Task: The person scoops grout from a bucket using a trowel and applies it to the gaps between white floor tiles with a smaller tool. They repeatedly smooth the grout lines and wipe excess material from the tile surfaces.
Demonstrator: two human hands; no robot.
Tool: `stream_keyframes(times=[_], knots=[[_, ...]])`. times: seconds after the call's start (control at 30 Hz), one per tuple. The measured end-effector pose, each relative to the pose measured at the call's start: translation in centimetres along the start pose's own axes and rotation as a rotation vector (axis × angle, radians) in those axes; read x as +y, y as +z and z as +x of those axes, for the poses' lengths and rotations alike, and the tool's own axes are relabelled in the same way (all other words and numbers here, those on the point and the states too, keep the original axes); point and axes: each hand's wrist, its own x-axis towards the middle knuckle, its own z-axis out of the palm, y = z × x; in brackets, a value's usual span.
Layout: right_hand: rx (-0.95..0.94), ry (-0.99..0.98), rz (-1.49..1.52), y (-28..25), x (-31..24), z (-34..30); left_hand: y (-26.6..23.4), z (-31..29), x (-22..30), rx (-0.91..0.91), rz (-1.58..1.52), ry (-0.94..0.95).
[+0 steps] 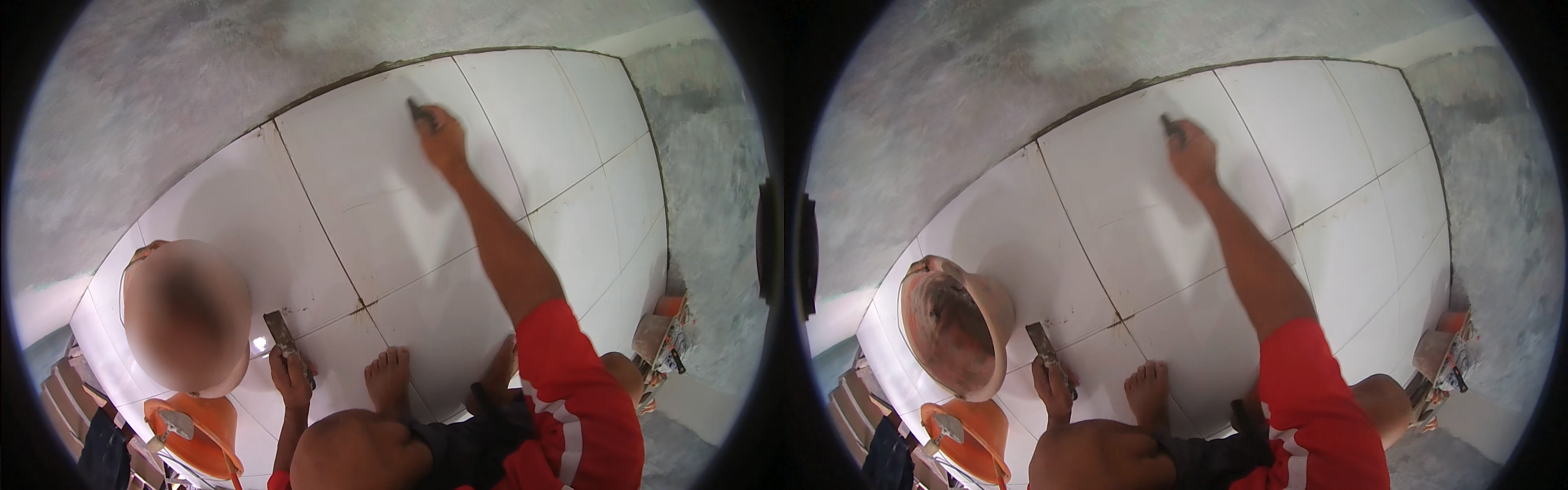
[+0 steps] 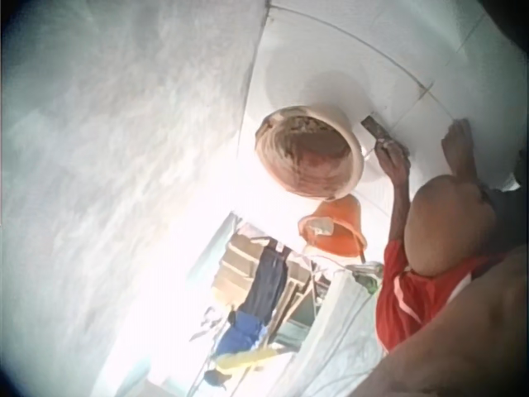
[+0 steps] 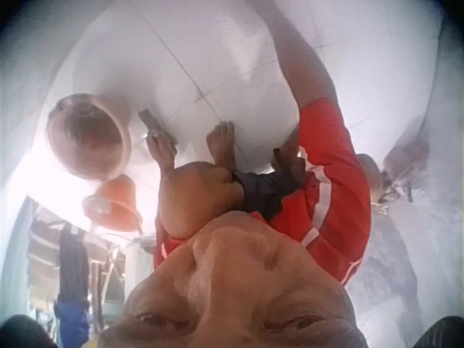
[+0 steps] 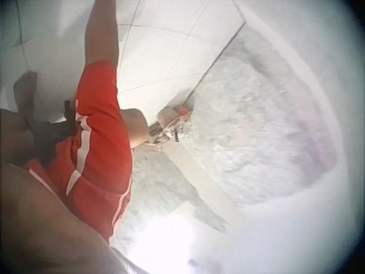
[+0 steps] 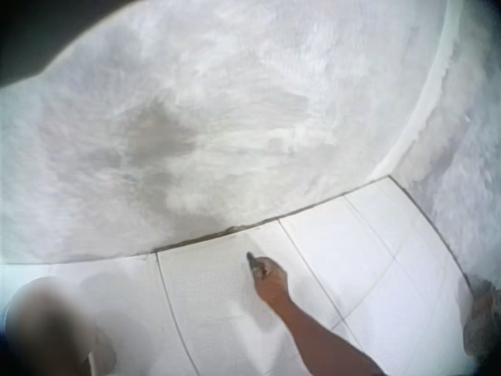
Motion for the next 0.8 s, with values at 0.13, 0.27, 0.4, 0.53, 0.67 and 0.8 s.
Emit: stream_keyframes(times=[0.13,0.27,0.4,0.53,0.67,0.8], knots=[[0.125,-0.101,-0.350,-3.3,4.8,9.8,0.5,0.2,-0.2,-0.041,0.021,-0.002],[-0.042,-0.051,-0.577,-1.5,3.9,13.5,0.0,0.1,-0.2,-0.064,-0.023,0.011],[-0.111,-0.102,-0.620,1.7,1.4,12.7,-0.1,0.2,-0.2,-0.033,0.000,0.008],[-0.206,-0.104,-0.507,5.5,-3.5,9.4,-0.8,0.0,-0.8,-0.035,-0.001,-0.002],[-0.178,-0.257,-0.441,9.1,-6.8,6.2,-0.6,0.2,-1.3,-0.046,-0.026,0.028],[-0.257,-0.297,-0.395,12.6,-10.7,3.8,-0.7,-0.1,-1.9,-0.047,-0.016,0.045]])
